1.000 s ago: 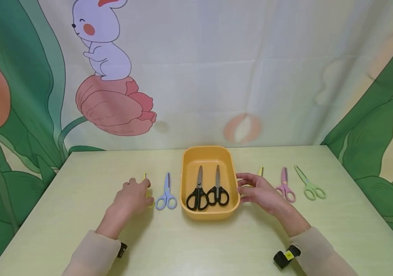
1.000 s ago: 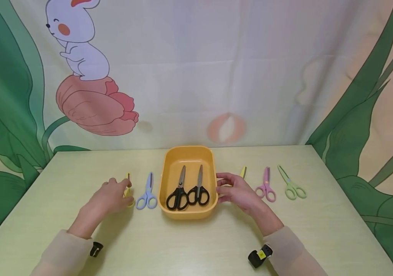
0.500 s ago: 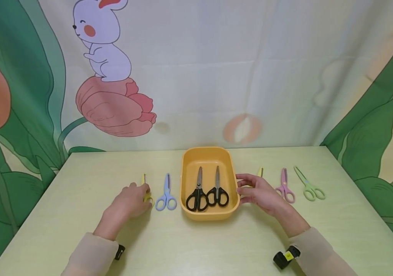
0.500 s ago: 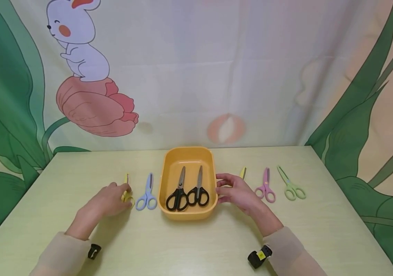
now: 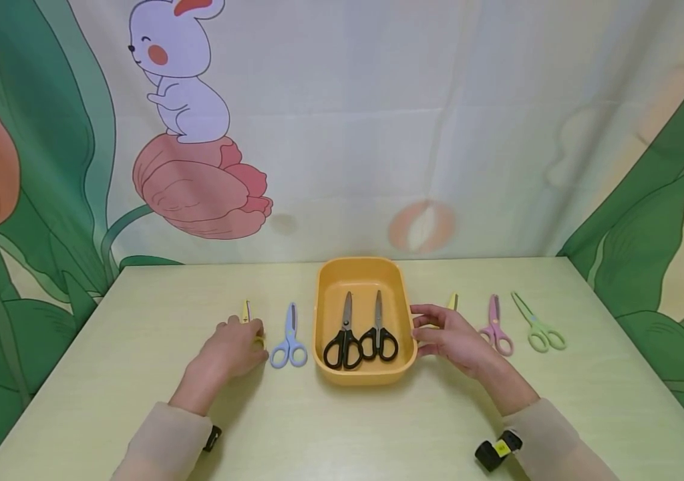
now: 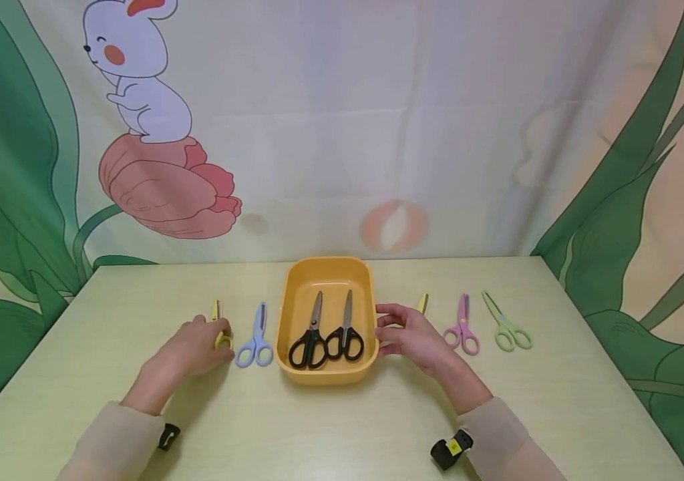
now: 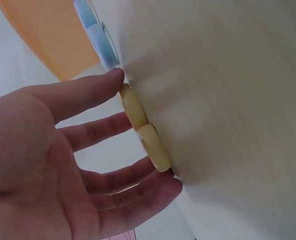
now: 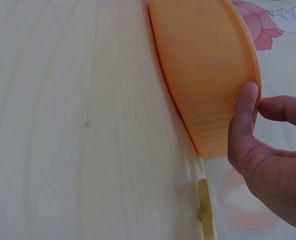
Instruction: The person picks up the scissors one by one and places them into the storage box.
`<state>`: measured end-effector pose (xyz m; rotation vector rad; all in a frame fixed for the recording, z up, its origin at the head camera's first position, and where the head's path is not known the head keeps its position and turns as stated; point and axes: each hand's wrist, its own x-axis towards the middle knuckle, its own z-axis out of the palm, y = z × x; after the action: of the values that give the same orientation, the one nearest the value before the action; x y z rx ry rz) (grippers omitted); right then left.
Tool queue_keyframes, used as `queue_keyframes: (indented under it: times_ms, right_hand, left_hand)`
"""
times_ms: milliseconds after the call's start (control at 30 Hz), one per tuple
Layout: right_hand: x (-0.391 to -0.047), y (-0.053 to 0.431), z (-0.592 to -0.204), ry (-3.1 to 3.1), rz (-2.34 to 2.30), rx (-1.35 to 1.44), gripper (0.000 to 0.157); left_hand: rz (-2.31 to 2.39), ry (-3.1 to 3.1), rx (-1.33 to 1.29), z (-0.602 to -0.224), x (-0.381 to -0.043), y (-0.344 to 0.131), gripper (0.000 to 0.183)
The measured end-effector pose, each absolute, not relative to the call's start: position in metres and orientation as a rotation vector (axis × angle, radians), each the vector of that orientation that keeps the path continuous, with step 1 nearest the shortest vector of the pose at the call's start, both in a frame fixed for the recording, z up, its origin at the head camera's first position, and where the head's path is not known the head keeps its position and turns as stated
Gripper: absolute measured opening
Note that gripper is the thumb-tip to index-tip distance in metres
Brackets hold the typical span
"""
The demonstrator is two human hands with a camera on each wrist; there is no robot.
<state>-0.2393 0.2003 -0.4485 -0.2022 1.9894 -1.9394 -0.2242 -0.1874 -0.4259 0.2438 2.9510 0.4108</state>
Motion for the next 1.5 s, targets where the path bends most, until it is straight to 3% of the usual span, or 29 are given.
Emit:
queue_keyframes:
  times_ms: [267, 933, 1500]
  right_hand:
    - [-0.239, 0.200, -0.448, 1.984, -1.948, -0.219, 0.058]
    - [-0.239, 0.200, -0.447, 1.972, -1.963, -0.254, 0.061]
    - [-0.239, 0.200, -0.448, 1.982, -1.956, -0.240, 0.061]
  left_hand:
    - [0.393, 2.968, 0.256, -0.427, -0.228, -0.186, 0.023]
    - [0.471, 3.010, 0.190, -0.420, -0.236, -0.177, 0.037]
    - [0.568, 3.078, 0.317, -0.404, -0.230, -0.157, 0.035]
